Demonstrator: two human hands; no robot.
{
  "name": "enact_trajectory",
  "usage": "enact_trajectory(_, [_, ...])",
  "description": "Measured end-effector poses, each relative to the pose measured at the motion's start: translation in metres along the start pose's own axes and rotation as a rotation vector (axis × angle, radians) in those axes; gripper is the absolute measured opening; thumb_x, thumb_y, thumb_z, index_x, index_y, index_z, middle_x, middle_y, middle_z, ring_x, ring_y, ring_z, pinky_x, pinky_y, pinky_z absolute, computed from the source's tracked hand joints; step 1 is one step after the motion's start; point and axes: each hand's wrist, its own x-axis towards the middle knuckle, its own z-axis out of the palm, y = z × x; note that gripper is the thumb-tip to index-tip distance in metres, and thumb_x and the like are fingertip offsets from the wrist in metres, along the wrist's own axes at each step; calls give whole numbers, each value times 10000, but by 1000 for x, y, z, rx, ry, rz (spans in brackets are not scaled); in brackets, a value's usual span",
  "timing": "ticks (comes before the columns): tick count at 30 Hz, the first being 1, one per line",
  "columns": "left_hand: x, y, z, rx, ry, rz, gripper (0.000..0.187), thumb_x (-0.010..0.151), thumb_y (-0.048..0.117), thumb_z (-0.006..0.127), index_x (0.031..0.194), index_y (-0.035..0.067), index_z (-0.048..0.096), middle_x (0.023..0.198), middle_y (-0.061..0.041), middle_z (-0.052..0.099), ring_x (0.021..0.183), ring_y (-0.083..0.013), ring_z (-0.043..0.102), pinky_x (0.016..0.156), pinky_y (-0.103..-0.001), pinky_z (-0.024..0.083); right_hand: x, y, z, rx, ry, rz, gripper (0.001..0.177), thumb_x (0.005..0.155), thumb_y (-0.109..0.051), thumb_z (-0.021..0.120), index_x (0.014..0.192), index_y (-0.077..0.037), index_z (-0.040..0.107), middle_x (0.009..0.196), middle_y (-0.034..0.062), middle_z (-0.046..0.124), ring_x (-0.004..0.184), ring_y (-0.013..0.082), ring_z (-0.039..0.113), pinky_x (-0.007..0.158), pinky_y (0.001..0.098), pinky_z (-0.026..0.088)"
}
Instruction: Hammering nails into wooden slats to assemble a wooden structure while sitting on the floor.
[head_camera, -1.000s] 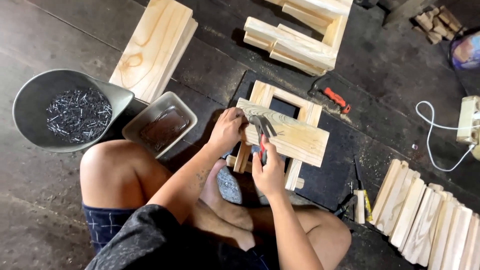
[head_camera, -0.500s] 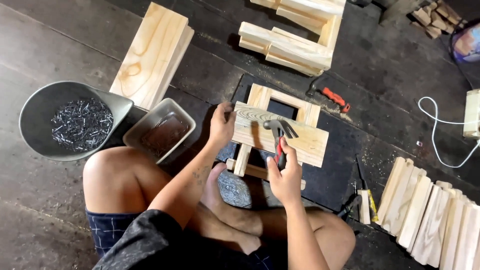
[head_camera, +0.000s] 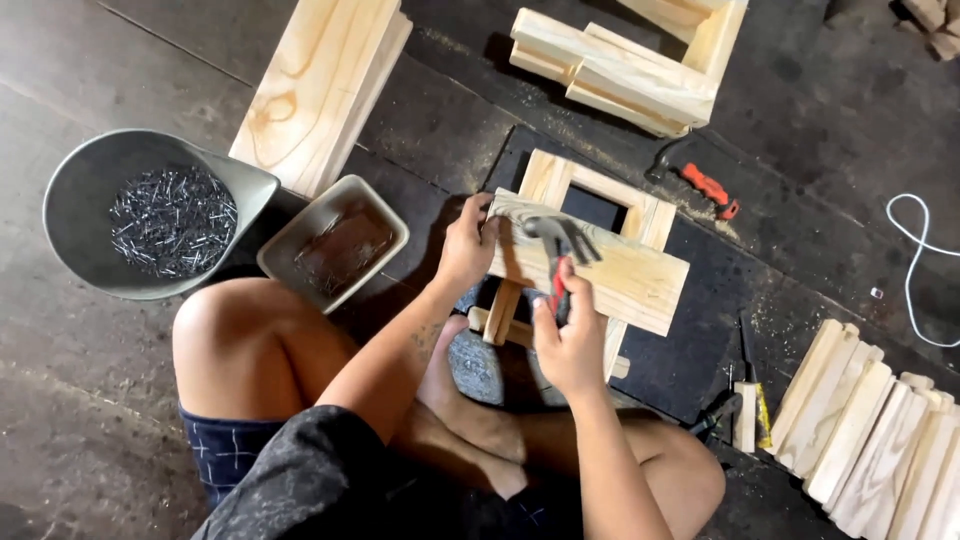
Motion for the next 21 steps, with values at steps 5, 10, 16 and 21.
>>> enact_trajectory(5, [8, -3, 5, 2, -16, 10, 377, 1051, 265, 636, 1415, 244, 545, 1158, -236, 757, 1176, -434, 706, 1007, -558, 582, 6, -5, 0, -43, 26, -55, 358, 928, -131, 717, 1262, -45, 624, 1406, 176, 683, 1241, 380, 659, 956, 478, 572])
enact_trajectory(10, [9, -6, 1, -9, -2, 29, 373, 1047, 268, 652, 1405, 232, 554, 1126, -239, 761, 1153, -443, 712, 982, -556, 589, -9, 51, 39, -72, 247, -165, 304, 950, -174, 738, 1209, -40, 650, 1244, 255, 739, 1100, 410, 726, 840, 476, 610])
enact_trajectory(16, [-4, -5, 2, 2, -14, -8, 374, 1044, 263, 652, 1402, 234, 547, 1125, -223, 763, 1152, -433, 713, 977, -562, 594, -25, 27, 28, 11, 290, -130, 359, 962, -104, 727, 1286, 25, 643, 1225, 252, 746, 1089, 361, 746, 828, 420, 619])
enact_trajectory(21, [1, 0, 2, -4, -18, -20, 389, 1044, 279, 652, 1414, 248, 537, 1155, -231, 748, 1177, -436, 700, 993, -569, 588, -7, 19, 22, -116, 91, -57, 359, 953, -192, 717, 1299, -116, 658, 1191, 212, 767, 1047, 415, 735, 771, 499, 606])
